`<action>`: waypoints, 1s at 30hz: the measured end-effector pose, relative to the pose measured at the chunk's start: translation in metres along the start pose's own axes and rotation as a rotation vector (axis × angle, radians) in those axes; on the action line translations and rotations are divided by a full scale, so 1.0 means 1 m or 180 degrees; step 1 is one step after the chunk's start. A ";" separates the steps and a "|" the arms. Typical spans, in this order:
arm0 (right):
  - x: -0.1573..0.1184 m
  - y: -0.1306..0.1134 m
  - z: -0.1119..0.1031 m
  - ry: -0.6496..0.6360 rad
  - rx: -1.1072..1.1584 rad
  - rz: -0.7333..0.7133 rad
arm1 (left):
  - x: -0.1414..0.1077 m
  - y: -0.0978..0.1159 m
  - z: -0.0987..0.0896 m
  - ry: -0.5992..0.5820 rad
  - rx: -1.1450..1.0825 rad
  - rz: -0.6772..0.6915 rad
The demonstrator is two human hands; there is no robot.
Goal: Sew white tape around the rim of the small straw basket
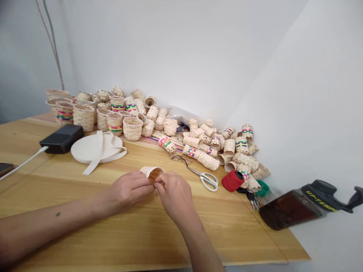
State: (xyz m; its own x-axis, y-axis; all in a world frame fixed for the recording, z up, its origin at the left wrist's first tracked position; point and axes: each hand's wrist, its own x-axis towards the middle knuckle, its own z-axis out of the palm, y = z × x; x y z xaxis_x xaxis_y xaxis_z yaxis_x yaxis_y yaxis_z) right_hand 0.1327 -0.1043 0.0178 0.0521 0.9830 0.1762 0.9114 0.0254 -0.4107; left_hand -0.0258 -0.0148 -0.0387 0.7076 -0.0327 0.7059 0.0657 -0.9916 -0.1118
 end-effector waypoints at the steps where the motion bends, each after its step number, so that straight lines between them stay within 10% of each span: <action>1: 0.001 -0.002 0.001 -0.0029 -0.0088 0.0022 | 0.001 0.000 -0.001 -0.0018 0.0012 0.0026; 22: 0.006 -0.007 0.027 0.0674 0.0201 0.0199 | 0.007 -0.007 -0.008 0.0192 -0.0053 -0.0066; 30: 0.009 -0.001 0.014 0.0175 0.1009 0.0023 | 0.006 -0.009 -0.007 0.0224 -0.0011 -0.0031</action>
State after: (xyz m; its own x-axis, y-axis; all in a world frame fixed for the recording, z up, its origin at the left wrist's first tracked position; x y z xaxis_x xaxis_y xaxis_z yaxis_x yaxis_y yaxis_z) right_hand 0.1266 -0.0927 0.0071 0.0878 0.9723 0.2167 0.7388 0.0823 -0.6689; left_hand -0.0271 -0.0066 -0.0283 0.6558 -0.0316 0.7543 0.0698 -0.9923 -0.1022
